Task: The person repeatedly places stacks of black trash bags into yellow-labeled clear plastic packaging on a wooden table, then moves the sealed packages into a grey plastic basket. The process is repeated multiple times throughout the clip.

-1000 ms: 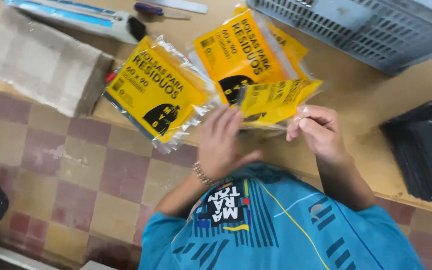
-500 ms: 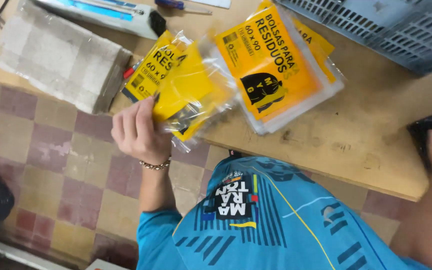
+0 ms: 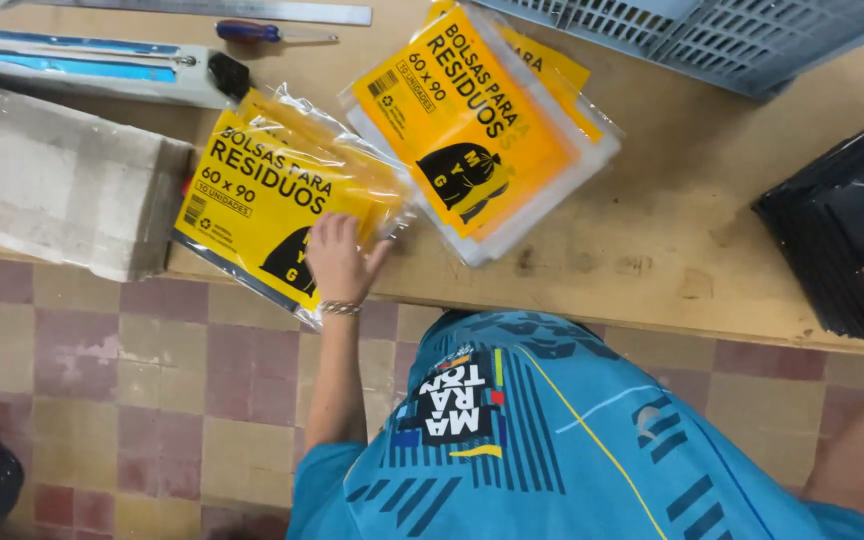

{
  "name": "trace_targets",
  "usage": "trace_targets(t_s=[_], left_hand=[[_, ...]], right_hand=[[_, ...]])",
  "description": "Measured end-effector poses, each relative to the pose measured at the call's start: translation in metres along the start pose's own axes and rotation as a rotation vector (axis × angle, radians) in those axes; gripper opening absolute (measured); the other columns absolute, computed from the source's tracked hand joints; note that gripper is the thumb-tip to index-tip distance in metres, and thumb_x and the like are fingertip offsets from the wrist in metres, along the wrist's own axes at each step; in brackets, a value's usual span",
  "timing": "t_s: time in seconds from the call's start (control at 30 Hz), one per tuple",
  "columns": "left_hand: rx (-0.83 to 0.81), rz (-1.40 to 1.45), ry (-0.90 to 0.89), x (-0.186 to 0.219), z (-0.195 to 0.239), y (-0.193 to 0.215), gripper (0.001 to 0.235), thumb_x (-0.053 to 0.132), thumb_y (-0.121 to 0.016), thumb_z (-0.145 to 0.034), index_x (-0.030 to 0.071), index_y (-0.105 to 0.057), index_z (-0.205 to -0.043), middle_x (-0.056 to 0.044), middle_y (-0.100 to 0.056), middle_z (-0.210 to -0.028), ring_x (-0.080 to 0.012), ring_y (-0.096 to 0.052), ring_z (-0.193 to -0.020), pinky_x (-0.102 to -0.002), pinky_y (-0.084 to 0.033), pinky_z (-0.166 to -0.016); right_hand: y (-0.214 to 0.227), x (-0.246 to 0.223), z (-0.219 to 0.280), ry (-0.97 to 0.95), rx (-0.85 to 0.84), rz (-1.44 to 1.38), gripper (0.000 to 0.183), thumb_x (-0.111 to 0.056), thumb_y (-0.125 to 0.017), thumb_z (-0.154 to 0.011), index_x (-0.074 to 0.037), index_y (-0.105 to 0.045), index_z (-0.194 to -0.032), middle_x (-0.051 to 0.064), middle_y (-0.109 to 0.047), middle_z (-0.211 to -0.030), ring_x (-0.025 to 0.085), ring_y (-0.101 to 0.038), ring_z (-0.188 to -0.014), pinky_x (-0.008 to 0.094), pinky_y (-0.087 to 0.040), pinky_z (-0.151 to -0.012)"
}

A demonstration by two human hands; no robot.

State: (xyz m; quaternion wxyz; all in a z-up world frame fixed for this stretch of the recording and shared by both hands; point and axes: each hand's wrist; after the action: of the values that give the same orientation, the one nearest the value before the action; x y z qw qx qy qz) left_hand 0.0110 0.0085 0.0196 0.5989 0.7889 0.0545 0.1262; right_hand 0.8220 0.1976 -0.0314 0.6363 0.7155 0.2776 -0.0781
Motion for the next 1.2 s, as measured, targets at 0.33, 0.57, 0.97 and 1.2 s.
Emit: trace_targets(t_s=[0.33,0.57,0.97,1.2], left_hand=[[-0.219,0.096,-0.358,0.174,-0.042,-0.101,0.046,0.030,-0.066,-0.086,0.021,-0.058,-0.131,-0.001,-0.048,-0.150,-0.0296,-0.037,-0.142,-0.069,-0.043,-0.100],[-0.221,0.101,-0.302,0.199,-0.077,-0.118,0.044,0.035,-0.069,-0.087,0.020,-0.057,-0.126,0.002,-0.053,-0.139,-0.0285,-0.044,-0.132,-0.052,-0.055,-0.082],[-0.477,0.194,-0.058,0.164,-0.128,-0.188,0.030,0.038,-0.077,-0.077,0.027,-0.052,-0.090,0.006,-0.053,-0.101,-0.0198,-0.057,-0.106,-0.034,-0.059,-0.077],[-0.486,0.269,-0.052,0.163,-0.136,-0.190,0.009,0.026,-0.072,-0.087,0.019,-0.069,-0.089,-0.004,-0.067,-0.093,-0.0296,-0.068,-0.092,-0.041,-0.059,-0.079]], right_hand=[[0.036,-0.138,-0.022,0.244,0.229,1.104,0.041,-0.012,-0.067,-0.092,-0.015,-0.075,-0.132,0.004,-0.059,-0.105,0.021,-0.056,-0.091,0.030,-0.046,-0.081],[-0.013,-0.171,-0.043,0.226,0.317,0.701,0.021,0.000,-0.054,-0.081,-0.007,-0.065,-0.098,0.008,-0.058,-0.089,0.025,-0.055,-0.083,0.033,-0.046,-0.074],[-0.117,-0.269,-0.029,0.048,-0.582,-0.048,0.034,-0.017,-0.069,-0.085,-0.016,-0.070,-0.119,0.009,-0.066,-0.116,0.032,-0.061,-0.115,0.044,-0.052,-0.094],[-0.085,-0.225,-0.075,-0.327,-0.540,0.225,0.086,-0.036,-0.085,-0.077,0.001,-0.043,-0.143,0.026,-0.048,-0.134,0.047,-0.044,-0.130,0.060,-0.041,-0.103]])
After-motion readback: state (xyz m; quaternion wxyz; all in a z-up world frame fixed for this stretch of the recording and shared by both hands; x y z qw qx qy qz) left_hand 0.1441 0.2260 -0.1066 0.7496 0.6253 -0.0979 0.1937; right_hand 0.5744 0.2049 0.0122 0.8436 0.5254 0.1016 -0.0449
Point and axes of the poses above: each hand's wrist, its own z-axis away from the middle knuckle, its own y-axis out of the back of the hand, x = y × z
